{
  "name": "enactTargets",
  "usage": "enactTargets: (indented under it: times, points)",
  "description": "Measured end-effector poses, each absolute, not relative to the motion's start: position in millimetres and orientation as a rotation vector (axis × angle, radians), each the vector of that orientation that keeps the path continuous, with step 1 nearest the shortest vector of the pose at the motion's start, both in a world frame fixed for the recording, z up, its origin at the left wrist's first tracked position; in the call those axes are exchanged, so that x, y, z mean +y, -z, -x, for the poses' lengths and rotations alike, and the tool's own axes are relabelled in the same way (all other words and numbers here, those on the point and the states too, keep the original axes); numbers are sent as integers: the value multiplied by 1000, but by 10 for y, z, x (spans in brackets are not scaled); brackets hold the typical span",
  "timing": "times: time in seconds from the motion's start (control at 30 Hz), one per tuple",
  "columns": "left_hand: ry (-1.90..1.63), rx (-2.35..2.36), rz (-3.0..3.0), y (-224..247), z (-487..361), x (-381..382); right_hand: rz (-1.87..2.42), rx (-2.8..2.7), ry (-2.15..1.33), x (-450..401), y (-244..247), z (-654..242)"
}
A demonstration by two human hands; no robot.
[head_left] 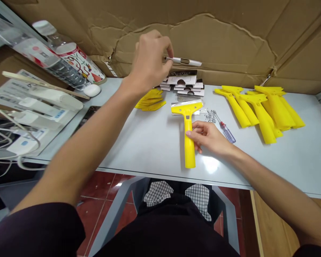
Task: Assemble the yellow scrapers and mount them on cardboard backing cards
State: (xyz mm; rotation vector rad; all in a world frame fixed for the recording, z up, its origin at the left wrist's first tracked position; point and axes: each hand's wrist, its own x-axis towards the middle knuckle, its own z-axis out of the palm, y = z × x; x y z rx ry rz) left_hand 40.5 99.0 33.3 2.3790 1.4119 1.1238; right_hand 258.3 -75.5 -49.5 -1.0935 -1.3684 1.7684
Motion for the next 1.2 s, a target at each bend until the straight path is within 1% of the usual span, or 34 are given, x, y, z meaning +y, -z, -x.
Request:
enactTargets:
  times: [0.03, 0.17, 0.33, 0.43, 0.57, 0.67, 0.77, 0.83, 0.93, 1.1, 1.2]
  points:
    - [-1211, 1393, -2431, -323, -366, 833, 1099, -1355, -1765, -753, 480, -2583]
    - [-1157, 1293, -2309, -85, -215, 257, 1116, -1327, -1725, -731, 455, -2606]
    - [-1120, 1287, -2247, 231, -128, -29, 1114, -1287, -1706, -698, 524, -2638]
    - [-1070, 1188, -2245, 217, -177, 16, 1124, -1246, -1718, -692, 542, -2640]
    - [-991, 1183, -2206, 57, -369, 304, 1118, -1272, -1733, -700, 533, -2652]
    - [-797, 1138, -2197, 1, -534, 601, 1134, -1286, -1723, -708, 530, -2663]
    - [-624, 1074, -2196, 50, -617, 805, 1146, -1286, -1722, -714, 519, -2661]
    - [-650, 1063, -2151, 92, -605, 851, 1160, -1288, -1724, -718, 501, -2654]
    - [-808, 1076, -1993, 76, -501, 810, 1160, -1301, -1721, -722, 477, -2646]
    - [-984, 1045, -1691, -89, -238, 595, 1161, -1285, -1718, -715, 499, -2663]
    - [-1021, 1028, -1579, -31, -107, 448, 1173, -1260, -1672, -681, 489, -2703]
